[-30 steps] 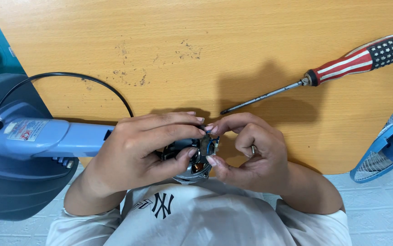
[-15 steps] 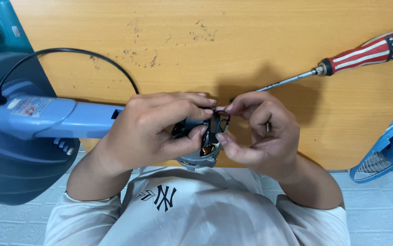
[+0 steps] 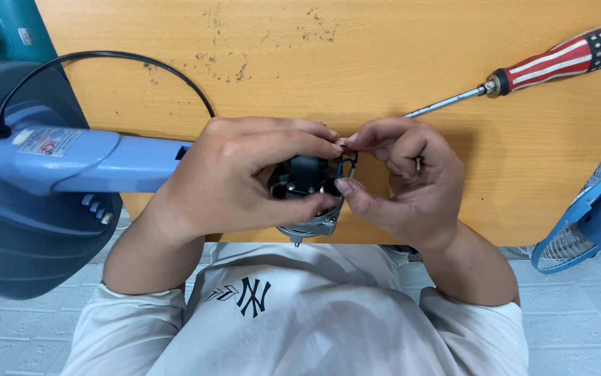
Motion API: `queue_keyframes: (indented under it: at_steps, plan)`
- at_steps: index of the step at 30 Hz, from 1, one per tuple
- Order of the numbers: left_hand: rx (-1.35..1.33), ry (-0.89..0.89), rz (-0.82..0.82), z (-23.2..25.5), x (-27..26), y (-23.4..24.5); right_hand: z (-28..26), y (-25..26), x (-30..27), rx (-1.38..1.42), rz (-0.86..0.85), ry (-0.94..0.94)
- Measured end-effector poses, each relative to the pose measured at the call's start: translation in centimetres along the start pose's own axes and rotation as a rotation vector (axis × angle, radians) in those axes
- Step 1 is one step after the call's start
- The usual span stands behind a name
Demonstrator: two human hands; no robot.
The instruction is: Disassembling a fan motor with a screwdriver and testing the electrical connection using a power strip.
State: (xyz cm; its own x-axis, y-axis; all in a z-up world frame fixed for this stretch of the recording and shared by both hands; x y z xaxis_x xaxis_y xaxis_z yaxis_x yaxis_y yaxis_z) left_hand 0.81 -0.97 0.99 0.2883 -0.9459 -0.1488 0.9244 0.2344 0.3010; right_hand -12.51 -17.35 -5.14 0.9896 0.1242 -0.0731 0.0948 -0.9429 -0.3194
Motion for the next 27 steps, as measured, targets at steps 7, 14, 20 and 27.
queue_keyframes:
  at_steps: [7,14,20,27]
  plan:
    - [0.004,-0.005,0.013,0.04,-0.09,-0.08,0.02,-0.08,-0.06,-0.028,0.002,0.004]
    - [0.051,-0.007,0.029,-0.04,-0.26,-0.22,0.22,-0.02,-0.19,-0.004,0.002,0.011]
    - [0.055,0.033,0.024,-0.09,-0.51,-0.16,0.39,0.16,-0.25,-0.023,-0.003,-0.015]
    - [0.037,0.023,0.023,-0.06,-0.68,-0.1,0.21,0.64,-0.04,-0.041,0.027,0.029]
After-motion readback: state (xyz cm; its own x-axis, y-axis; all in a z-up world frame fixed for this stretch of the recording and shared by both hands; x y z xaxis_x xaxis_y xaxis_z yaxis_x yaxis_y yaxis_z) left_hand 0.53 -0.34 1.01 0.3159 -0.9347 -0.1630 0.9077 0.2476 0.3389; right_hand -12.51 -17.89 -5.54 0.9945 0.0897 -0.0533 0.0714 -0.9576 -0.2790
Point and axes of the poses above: each hand's wrist, its own x-axis towards the middle knuckle, its own y-axis out of the back of the hand, z = x × y, the point moved 3 cm from there along x, towards the middle knuckle, and after that the axes turned 15 degrees about -z, right-handed, at the moved point
